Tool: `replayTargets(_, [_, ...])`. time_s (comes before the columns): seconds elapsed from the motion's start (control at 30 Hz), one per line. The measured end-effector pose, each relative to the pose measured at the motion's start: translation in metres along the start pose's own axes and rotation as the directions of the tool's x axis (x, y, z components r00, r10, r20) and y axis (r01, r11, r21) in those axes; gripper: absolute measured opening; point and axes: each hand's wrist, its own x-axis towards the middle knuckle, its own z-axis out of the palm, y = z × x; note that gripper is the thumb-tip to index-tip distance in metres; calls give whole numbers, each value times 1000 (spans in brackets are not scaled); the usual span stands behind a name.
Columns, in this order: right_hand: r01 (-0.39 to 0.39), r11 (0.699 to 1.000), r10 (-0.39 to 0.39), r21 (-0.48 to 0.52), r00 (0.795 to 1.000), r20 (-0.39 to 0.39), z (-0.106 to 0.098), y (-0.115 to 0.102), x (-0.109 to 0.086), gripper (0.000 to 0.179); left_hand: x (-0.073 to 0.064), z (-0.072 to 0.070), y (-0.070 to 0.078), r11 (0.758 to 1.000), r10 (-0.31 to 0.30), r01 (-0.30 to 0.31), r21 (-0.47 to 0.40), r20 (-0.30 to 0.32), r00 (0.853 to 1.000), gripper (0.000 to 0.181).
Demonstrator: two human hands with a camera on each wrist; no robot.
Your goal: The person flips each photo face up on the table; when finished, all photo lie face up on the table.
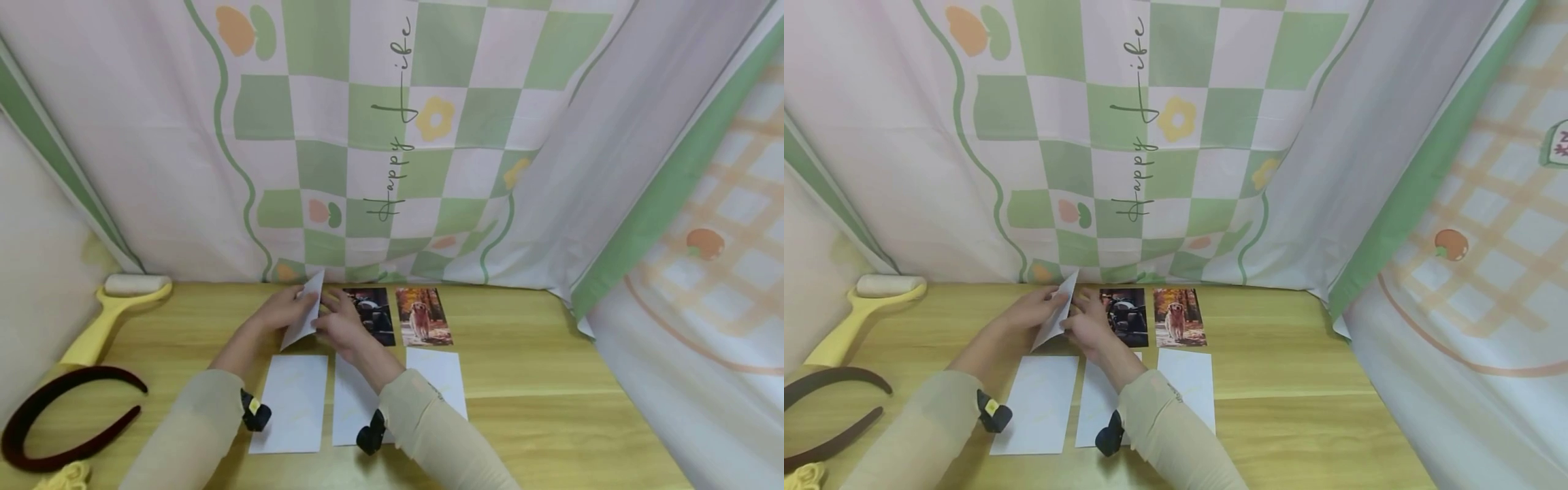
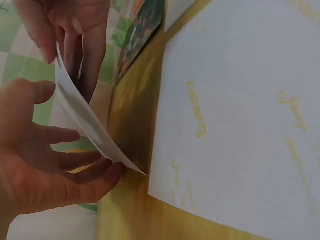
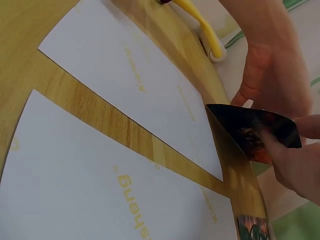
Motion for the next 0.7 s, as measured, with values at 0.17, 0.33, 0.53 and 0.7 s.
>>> replayTargets(0.17, [9,1000,-9,9,998,61,1,0,0,77,-2,-5,5,987,-73,79,-143,45,996,78])
replayTargets(0.33, [-83,996,75,44,985,152,3,-2,0,69,1,-6,-2,888,-108,148,-436,114,988,78])
replayTargets(0.53, [-148,988,154,-43,963,222,10,-2,0,70,0,-12,-12,791,-62,143,-596,154,986,78])
replayTargets(0.7, [-123,971,172,-204,954,247,13,-3,1,66,-3,-17,-19,714,-26,141,-686,175,984,66])
